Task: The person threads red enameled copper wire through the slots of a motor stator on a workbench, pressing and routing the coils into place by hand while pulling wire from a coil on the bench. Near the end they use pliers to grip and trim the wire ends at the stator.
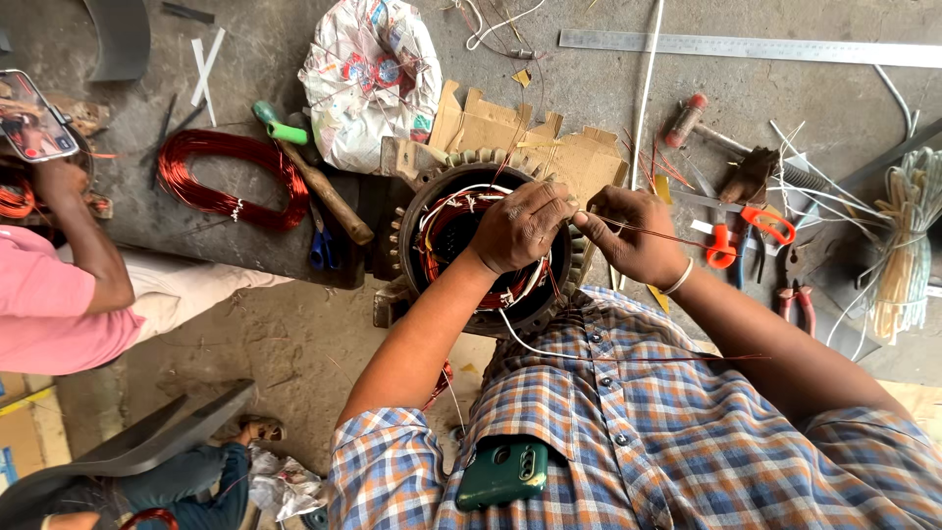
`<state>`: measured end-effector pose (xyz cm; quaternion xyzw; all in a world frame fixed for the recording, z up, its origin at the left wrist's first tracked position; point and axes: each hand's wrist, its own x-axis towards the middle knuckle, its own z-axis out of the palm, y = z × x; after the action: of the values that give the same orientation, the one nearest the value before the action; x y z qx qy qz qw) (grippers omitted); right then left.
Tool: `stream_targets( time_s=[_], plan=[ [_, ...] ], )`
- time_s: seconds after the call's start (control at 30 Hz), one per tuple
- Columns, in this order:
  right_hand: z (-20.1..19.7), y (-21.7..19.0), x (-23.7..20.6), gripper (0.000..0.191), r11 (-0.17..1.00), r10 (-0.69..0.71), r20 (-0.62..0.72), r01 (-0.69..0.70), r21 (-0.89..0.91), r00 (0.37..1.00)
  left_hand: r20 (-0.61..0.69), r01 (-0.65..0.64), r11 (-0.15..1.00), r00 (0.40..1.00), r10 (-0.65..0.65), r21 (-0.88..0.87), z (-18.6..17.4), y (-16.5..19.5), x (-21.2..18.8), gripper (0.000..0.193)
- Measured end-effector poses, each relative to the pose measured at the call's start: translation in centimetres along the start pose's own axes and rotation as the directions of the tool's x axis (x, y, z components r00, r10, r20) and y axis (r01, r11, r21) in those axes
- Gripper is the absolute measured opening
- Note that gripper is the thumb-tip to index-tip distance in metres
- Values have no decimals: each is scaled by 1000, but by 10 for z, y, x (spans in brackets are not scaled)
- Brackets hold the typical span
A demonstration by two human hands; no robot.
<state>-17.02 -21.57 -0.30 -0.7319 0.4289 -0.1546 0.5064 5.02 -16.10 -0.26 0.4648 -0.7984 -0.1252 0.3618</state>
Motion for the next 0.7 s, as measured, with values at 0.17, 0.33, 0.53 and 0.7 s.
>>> stream_targets(
  time_s=[0.17,0.33,0.53,0.7],
  plan=[
    [22,20,-2,29,888,10,23,-20,459,1000,18,34,999,999,-34,-35,2,-1,-2,19],
    [29,29,-5,33,761,111,104,-152,631,988,-8,-8,999,1000,8,-52,1,-2,0,20],
    [-1,35,-17,31,778,80,-53,-29,627,995,26,44,995,999,-42,-94,2,-2,1,18],
    [8,32,-8,20,876,-3,16,-5,483,1000,10,-22,998,1000,23,-59,2,-5,-2,21]
  ],
)
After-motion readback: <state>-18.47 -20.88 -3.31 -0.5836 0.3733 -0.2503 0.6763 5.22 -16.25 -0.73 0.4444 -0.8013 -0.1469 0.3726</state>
